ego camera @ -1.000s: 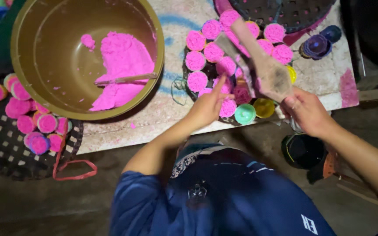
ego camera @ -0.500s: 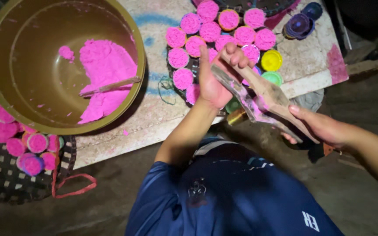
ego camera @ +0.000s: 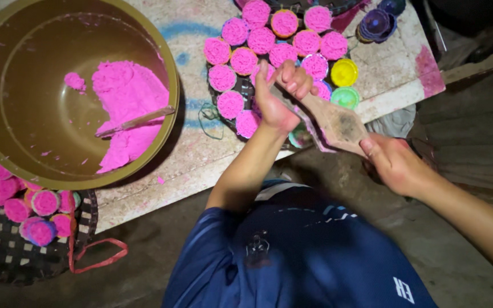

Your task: The person scoops pink cake mix from a bowl using a wooden tool and presses it into small plastic molds arranged on a tray. They repeatedly fill the molds and occasionally adjust the arrangement of the molds.

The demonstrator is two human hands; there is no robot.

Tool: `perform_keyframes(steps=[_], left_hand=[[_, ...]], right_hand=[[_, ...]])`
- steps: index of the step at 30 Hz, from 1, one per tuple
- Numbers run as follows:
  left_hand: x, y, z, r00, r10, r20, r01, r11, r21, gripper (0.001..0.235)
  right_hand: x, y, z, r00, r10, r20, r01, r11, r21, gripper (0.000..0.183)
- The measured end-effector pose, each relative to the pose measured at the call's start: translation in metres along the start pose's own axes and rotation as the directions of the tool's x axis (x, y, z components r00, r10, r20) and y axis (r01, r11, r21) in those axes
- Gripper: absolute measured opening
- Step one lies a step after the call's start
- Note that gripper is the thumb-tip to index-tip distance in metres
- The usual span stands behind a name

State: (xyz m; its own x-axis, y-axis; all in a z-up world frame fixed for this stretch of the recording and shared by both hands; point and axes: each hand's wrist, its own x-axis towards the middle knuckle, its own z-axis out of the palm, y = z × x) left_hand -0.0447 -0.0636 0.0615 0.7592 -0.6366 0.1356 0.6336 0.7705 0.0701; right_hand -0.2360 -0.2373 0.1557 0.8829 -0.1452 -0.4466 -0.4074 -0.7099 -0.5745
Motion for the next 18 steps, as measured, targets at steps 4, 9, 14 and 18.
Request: perform_keyframes(steps=[4,9,14,18], left_hand=[[0.008,0.010,0.003,0.999,0.030,0.012,-0.031,0.998,0.056,0.051],[0.004,0.020,0.008,0.999,0.010,-0.040,-0.008,0.999,0.053,0.053],[0.004,0.000,0.013,0.987,0.055,-0.154,-0.050,0.998,0.036,0.055],[0.014,-0.001,0.014,0.983,0.072,-0.168,-0.068,0.997,0.030,0.055]], right_hand=[[0.006,-0.011,0.005,0.999,0.006,-0.045,-0.007,1.000,-0.022,0.050],[0.009,-0.016,0.019,0.992,-0.118,-0.050,0.121,0.991,0.056,0.050],[0.002,-0.011,0.002,0.996,-0.071,-0.058,0.069,0.997,-0.031,0.051],[0.004,-0.008,0.000,0.994,0.026,-0.109,-0.040,0.990,-0.133,0.052]])
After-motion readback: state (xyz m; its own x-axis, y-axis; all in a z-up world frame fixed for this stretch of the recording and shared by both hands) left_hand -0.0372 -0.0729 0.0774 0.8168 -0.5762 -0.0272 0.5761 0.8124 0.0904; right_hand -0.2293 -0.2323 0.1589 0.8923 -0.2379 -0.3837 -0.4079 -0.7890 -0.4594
